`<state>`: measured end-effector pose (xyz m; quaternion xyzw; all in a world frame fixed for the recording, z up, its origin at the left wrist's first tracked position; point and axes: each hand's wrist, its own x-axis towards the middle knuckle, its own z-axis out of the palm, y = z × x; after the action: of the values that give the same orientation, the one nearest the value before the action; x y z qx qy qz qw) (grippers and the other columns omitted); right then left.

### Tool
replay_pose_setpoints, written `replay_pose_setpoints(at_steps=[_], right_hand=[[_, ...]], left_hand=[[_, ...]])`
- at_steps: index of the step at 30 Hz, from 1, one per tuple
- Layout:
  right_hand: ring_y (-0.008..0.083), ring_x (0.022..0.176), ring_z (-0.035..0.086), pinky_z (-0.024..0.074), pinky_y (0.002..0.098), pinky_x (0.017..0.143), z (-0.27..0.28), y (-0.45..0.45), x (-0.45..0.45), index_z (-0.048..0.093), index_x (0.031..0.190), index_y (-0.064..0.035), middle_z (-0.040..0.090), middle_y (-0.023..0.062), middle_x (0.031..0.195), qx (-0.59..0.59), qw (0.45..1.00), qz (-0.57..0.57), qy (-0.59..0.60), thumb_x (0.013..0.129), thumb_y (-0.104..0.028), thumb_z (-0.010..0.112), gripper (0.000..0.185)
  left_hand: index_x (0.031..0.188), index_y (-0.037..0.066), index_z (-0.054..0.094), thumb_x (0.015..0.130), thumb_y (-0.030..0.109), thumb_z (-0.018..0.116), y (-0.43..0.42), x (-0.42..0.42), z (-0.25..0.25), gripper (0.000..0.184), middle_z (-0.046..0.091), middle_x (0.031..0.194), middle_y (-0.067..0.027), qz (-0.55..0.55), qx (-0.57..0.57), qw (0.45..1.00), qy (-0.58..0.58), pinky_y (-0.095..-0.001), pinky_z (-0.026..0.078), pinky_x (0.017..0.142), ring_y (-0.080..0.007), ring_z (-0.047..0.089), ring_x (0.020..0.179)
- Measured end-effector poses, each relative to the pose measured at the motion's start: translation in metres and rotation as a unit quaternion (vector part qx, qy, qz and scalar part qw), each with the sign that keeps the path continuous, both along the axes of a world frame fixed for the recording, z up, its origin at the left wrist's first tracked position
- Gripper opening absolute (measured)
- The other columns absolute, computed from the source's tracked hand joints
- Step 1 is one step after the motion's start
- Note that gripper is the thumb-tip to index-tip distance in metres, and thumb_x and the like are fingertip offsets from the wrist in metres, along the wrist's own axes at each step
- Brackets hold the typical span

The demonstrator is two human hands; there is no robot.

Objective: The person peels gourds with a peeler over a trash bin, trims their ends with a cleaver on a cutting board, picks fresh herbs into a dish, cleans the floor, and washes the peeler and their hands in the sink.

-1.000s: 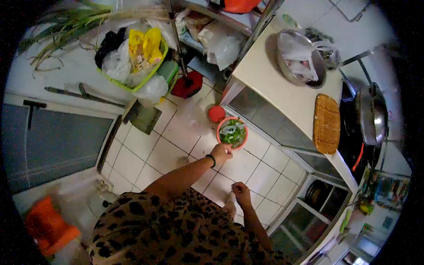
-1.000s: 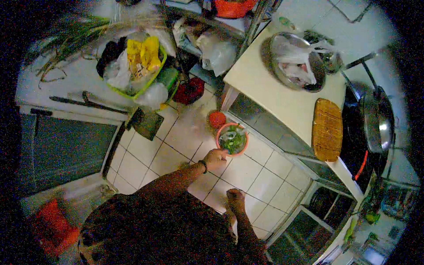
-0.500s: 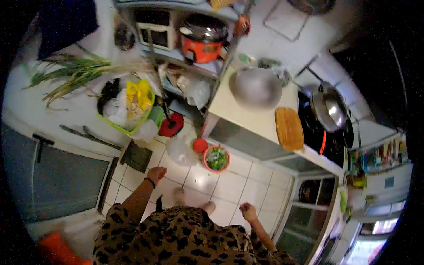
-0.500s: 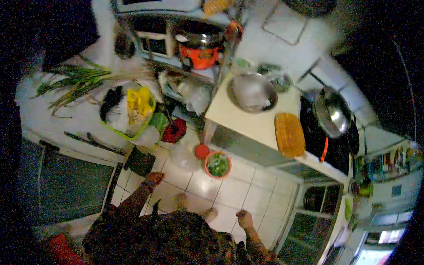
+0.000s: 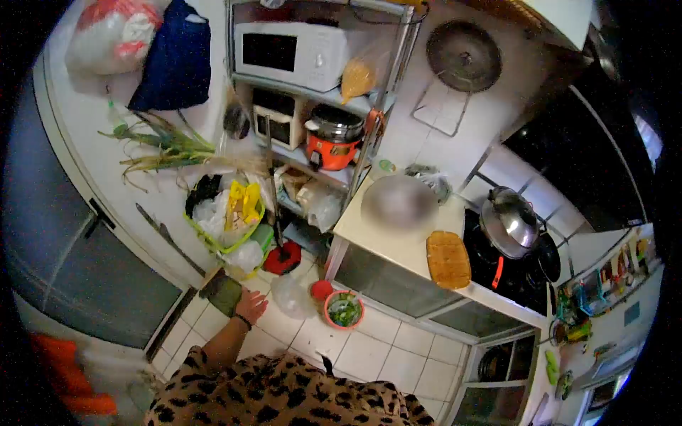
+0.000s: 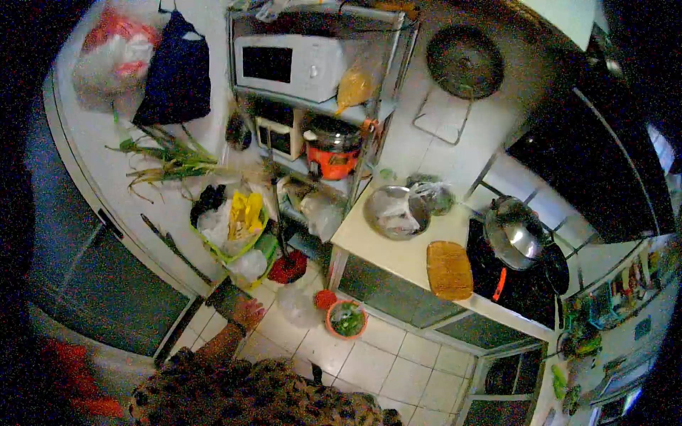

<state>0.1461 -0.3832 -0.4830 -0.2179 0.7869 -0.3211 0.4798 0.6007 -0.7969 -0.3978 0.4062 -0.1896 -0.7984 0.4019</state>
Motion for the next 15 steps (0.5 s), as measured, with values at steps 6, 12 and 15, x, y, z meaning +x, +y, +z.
replay_pose_setpoints(at_steps=[6,12,15], right_hand=[[0.0187,0.065,0.059,0.0473,0.0316,0.062,0.047,-0.04,0.003,0.061,0.084,-0.0029,0.061,0.0068,0.07,-0.036,0.999,0.019,0.001,0.085,-0.025,0.054,0.023],[0.0181,0.067,0.059,0.0474,0.0312,0.064,0.073,-0.038,0.001,0.061,0.086,-0.0014,0.061,0.0063,0.069,-0.039,0.998,0.043,0.016,0.085,-0.026,0.055,0.025],[0.0178,0.069,0.06,0.0475,0.031,0.065,0.08,-0.023,0.0,0.061,0.087,-0.0006,0.06,0.0061,0.069,-0.037,0.998,0.05,0.032,0.086,-0.026,0.056,0.026]], left_hand=[[0.138,0.004,0.025,0.09,0.053,0.041,0.003,-0.019,0.007,0.07,0.046,0.122,-0.0156,0.064,0.124,0.982,0.125,-0.0353,0.047,0.079,-0.0236,0.053,0.092],[0.125,0.003,0.039,0.091,0.04,0.047,0.023,-0.062,0.041,0.051,0.052,0.113,-0.0143,0.03,0.149,0.988,-0.019,-0.0353,0.049,0.079,-0.0239,0.055,0.09],[0.11,0.001,0.049,0.09,0.027,0.053,0.022,-0.082,0.025,0.033,0.057,0.104,-0.0127,-0.031,0.037,0.997,-0.056,-0.0327,0.05,0.075,-0.023,0.057,0.086]])
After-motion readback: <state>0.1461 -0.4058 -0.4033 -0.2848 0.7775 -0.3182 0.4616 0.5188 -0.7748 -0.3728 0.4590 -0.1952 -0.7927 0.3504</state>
